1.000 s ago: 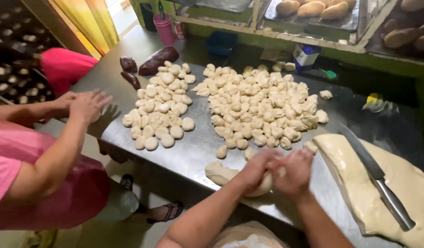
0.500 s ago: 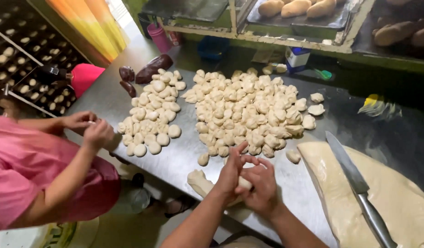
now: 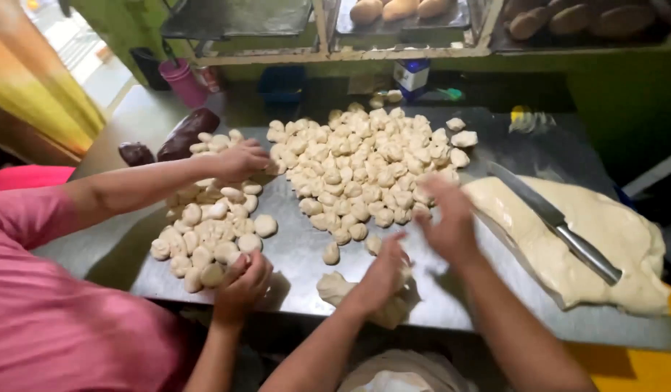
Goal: Cutting large dough into smaller portions and rolling them into balls on a metal table
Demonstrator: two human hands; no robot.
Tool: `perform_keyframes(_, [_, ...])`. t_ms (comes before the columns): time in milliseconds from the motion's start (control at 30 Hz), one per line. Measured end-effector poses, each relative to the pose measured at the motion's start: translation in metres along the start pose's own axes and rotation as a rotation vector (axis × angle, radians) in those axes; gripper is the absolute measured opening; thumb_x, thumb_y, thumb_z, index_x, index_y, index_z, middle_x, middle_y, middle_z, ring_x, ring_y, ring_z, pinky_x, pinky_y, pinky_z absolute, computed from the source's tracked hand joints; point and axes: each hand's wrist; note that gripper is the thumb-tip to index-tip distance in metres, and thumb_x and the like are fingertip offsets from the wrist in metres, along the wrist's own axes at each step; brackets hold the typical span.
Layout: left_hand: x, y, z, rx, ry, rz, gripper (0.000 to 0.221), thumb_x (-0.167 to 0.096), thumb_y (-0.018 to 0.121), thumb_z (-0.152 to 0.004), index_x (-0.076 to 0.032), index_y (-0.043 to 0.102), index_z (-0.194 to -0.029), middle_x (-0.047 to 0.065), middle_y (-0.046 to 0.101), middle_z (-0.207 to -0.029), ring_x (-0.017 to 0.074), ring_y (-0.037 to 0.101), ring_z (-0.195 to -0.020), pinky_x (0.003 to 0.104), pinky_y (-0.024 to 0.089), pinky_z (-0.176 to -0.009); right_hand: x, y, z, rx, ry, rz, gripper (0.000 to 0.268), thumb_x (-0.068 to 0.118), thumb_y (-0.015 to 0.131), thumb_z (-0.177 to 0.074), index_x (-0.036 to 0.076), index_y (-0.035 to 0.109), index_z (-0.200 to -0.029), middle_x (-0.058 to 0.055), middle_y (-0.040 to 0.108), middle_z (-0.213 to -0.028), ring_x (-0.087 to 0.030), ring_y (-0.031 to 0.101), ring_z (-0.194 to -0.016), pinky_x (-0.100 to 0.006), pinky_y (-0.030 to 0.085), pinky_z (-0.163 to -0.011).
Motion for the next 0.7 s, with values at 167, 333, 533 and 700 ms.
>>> perform_keyframes(167, [0.078, -0.013, -0.028, 0.032, 0.113, 1.055, 0.068, -0.062, 0.035, -0.107, -0.009, 0.052, -0.145, 0.009, 0.065, -0.106, 0.017, 0.069, -0.086, 0.029, 0.061, -0.067, 0.017, 0.053, 0.068, -0.036, -0.426, 0.108, 0.029, 0.042, 0.073, -0.068, 0.029, 0.061, -0.045, -0.001, 0.048, -0.047, -0.027, 0.058, -0.056, -0.042, 0.042, -0.069])
perform_keyframes(333, [0.059, -0.016, -0.004, 0.051, 0.341, 0.324, 0.033, -0.04, 0.042, -0.11, -0.013, 0.06, -0.103, 0.0, 0.051, -0.092, 0.014, 0.051, -0.088, 0.031, 0.045, -0.084, 0.022, 0.026, 0.046, -0.268, -0.328, -0.073, 0.042, 0.053, 0.064, -0.093, 0.014, 0.058, -0.083, -0.005, 0.058, -0.079, -0.027, 0.061, -0.079, -0.04, 0.049, -0.083])
perform_keyframes(533, [-0.031, -0.016, -0.001, 0.078, 0.388, 0.292, 0.03, -0.018, 0.041, -0.105, -0.002, 0.055, -0.127, 0.009, 0.051, -0.112, 0.0181, 0.046, -0.102, 0.034, 0.038, -0.089, 0.008, -0.003, 0.027, -0.175, -0.456, -0.033, 0.018, 0.028, 0.066, -0.099, 0.011, 0.061, -0.096, -0.003, 0.058, -0.075, -0.022, 0.053, -0.068, -0.04, 0.045, -0.072])
perform_keyframes(700, [-0.037, 0.06, -0.02, 0.002, 0.47, -0.323, 0.009, -0.014, 0.05, -0.08, -0.013, 0.059, -0.079, 0.009, 0.066, -0.078, 0.0261, 0.061, -0.073, 0.043, 0.049, -0.074, -0.072, -0.009, -0.059, 0.083, 0.034, 0.363, 0.048, 0.054, 0.082, -0.083, 0.018, 0.064, -0.109, -0.005, 0.07, -0.105, -0.037, 0.067, -0.089, -0.05, 0.048, -0.081])
Point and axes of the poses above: each hand's wrist, its own z-axis away from the middle knuckle, its own y-axis out of the palm, x = y × z
